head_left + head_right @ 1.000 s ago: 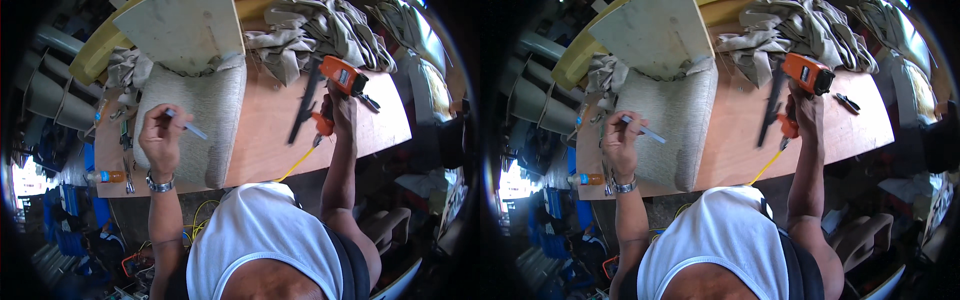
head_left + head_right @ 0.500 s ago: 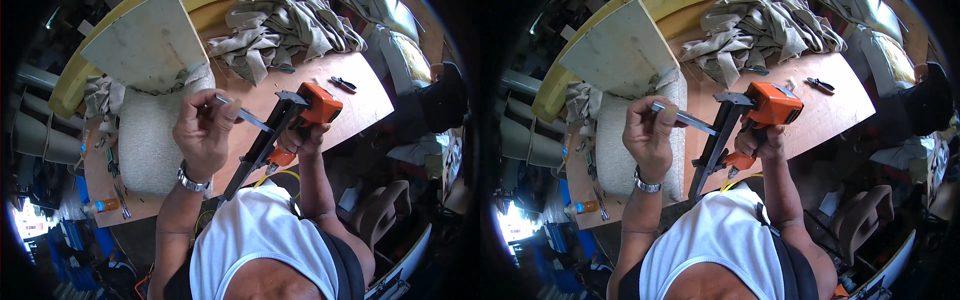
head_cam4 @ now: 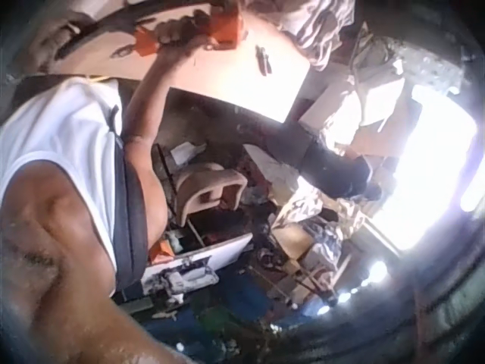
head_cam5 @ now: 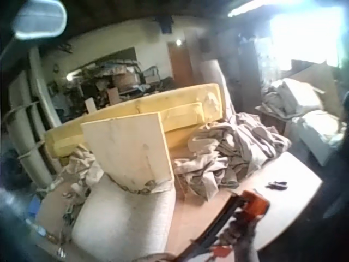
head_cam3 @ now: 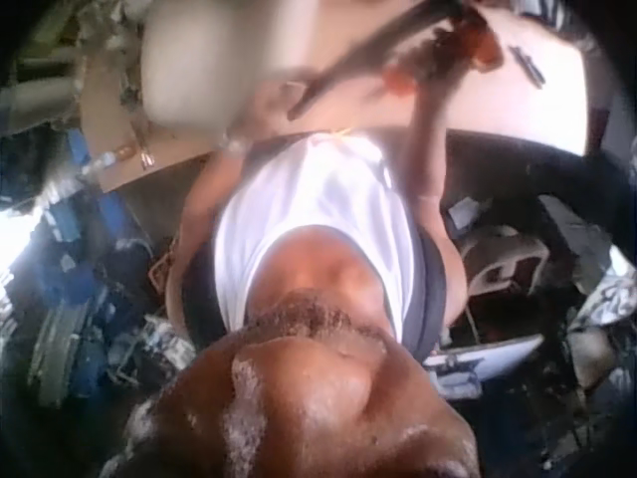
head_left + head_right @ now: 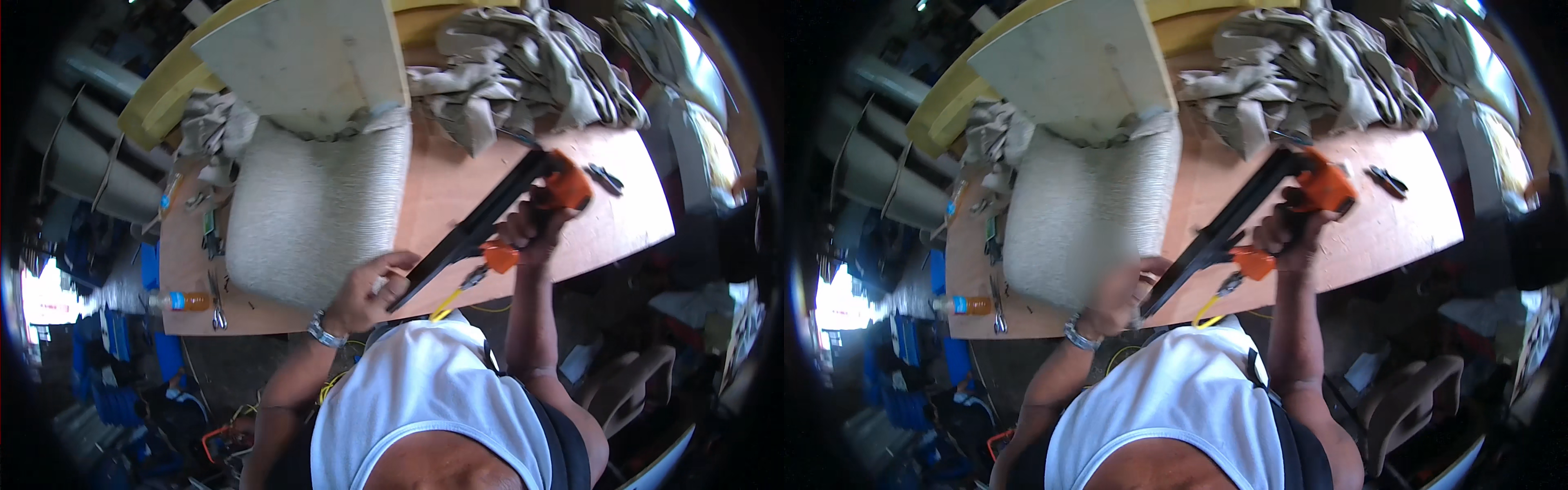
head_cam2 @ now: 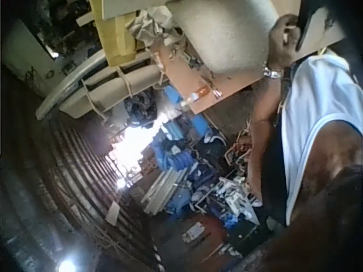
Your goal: The person uses a pneumatic staple gun to attach beige fabric to a wooden furniture frame. They repeatedly pull the fabric taut with their hands and fire staples along the edges to secure it. The person rotates the frame to access different sides and continues stapling until the fabric is fully attached.
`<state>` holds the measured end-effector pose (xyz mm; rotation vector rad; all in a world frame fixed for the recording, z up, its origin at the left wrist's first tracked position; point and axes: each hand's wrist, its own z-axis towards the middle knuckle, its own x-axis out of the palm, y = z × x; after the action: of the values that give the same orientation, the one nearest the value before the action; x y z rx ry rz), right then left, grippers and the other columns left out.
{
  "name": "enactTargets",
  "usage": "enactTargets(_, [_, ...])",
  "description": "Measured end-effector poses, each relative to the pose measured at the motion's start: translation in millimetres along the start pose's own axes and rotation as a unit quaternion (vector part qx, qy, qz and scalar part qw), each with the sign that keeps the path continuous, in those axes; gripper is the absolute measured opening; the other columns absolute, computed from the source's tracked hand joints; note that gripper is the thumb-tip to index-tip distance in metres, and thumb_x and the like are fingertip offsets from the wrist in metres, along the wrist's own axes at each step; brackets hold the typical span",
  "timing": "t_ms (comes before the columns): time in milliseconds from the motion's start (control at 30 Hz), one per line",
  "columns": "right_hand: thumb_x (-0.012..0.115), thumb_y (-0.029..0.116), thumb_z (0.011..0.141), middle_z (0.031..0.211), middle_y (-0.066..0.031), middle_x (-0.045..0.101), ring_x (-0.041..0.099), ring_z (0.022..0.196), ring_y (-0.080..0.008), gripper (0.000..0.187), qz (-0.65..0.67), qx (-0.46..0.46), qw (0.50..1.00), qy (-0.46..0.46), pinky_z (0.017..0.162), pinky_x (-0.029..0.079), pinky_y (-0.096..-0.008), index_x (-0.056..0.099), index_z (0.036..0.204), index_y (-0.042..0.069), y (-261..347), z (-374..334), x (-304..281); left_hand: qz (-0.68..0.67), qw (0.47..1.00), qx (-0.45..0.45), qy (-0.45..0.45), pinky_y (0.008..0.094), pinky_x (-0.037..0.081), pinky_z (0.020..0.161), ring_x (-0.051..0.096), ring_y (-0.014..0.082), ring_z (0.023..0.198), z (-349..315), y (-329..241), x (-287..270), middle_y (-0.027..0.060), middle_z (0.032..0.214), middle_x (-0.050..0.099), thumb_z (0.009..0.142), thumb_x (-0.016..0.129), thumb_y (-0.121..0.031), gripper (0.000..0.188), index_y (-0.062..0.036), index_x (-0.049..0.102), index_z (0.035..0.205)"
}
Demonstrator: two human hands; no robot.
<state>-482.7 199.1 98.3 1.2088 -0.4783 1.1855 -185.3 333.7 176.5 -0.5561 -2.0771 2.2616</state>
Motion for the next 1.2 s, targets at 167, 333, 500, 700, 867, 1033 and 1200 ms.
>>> enactTargets(167, [0.057,0.074,0.090,0.067,0.0053,0.038,0.038,0.053,-0.0089,0.081,-0.078,-0.024,0.992,-0.092,0.057,0.038,-0.0305,0.050,0.136,0.008,6,22,45,0.092,0.986,0.074,-0.114,0.0363,0.044,0.110,0.057,0.0241,0.130,2,26,10,0.0168,0.139,0.060,0.106,0.057,-0.029,0.056,0.0075,0.045,0.147])
enactTargets(333, [0.061,0.076,0.086,0.070,-0.0002,0.048,0.050,0.057,-0.0129,0.088,-0.267,0.106,0.952,-0.104,0.059,0.045,-0.0312,0.047,0.134,0.004,-45,26,128,-0.027,0.989,0.090,-0.110,0.0354,0.048,0.102,0.062,0.0196,0.118,35,19,-12,0.0156,0.128,0.063,0.102,0.065,-0.031,0.060,0.0061,0.045,0.144])
enactTargets(500, [0.075,0.039,0.095,0.085,-0.0043,0.064,0.061,0.075,-0.0113,0.049,-0.415,0.084,0.905,-0.050,0.068,0.049,-0.0263,0.058,0.119,-0.001,-107,39,201,-0.159,0.980,-0.023,-0.119,0.0321,0.054,0.084,0.066,0.0159,0.097,43,55,-42,0.0105,0.111,0.067,0.100,0.068,-0.030,0.041,-0.0014,0.057,0.127])
enactTargets(700, [0.063,0.040,0.102,0.072,-0.0035,0.065,0.062,0.069,-0.0106,0.040,-0.618,0.143,0.772,-0.047,0.065,0.050,-0.0285,0.065,0.092,0.002,-170,86,241,-0.196,0.948,0.081,-0.239,0.0296,0.051,0.070,0.061,0.0107,0.077,49,89,-79,0.0059,0.081,0.065,0.102,0.063,-0.039,0.041,0.0009,0.059,0.098])
enactTargets(867, [0.066,0.052,0.098,0.062,-0.0027,0.062,0.060,0.055,-0.0106,0.051,-0.733,0.207,0.647,-0.037,0.055,0.050,-0.0308,0.066,0.088,0.001,-194,185,244,-0.205,0.969,0.060,-0.125,0.0373,0.053,0.079,0.067,0.0232,0.086,83,100,-140,0.0091,0.089,0.069,0.106,0.052,-0.045,0.050,0.0035,0.060,0.110])
enactTargets(1033, [0.070,0.060,0.091,0.065,-0.0025,0.063,0.062,0.057,-0.0109,0.060,-0.816,0.327,0.477,-0.014,0.059,0.053,-0.0304,0.072,0.096,0.000,-244,281,222,0.354,0.923,0.047,-0.144,0.0554,0.030,0.118,0.045,0.0392,0.140,141,222,-220,0.0209,0.144,0.056,0.102,0.048,-0.054,0.066,0.0022,0.054,0.136])
enactTargets(1200, [0.068,0.066,0.090,0.068,-0.0033,0.063,0.061,0.055,-0.0118,0.073,-0.823,0.440,0.355,0.047,0.059,0.054,-0.0309,0.067,0.122,0.001,-291,338,140,0.357,0.925,0.009,-0.127,0.0456,0.024,0.124,0.039,0.0338,0.147,185,279,-216,0.0205,0.151,0.050,0.100,0.050,-0.057,0.075,0.0052,0.050,0.143])
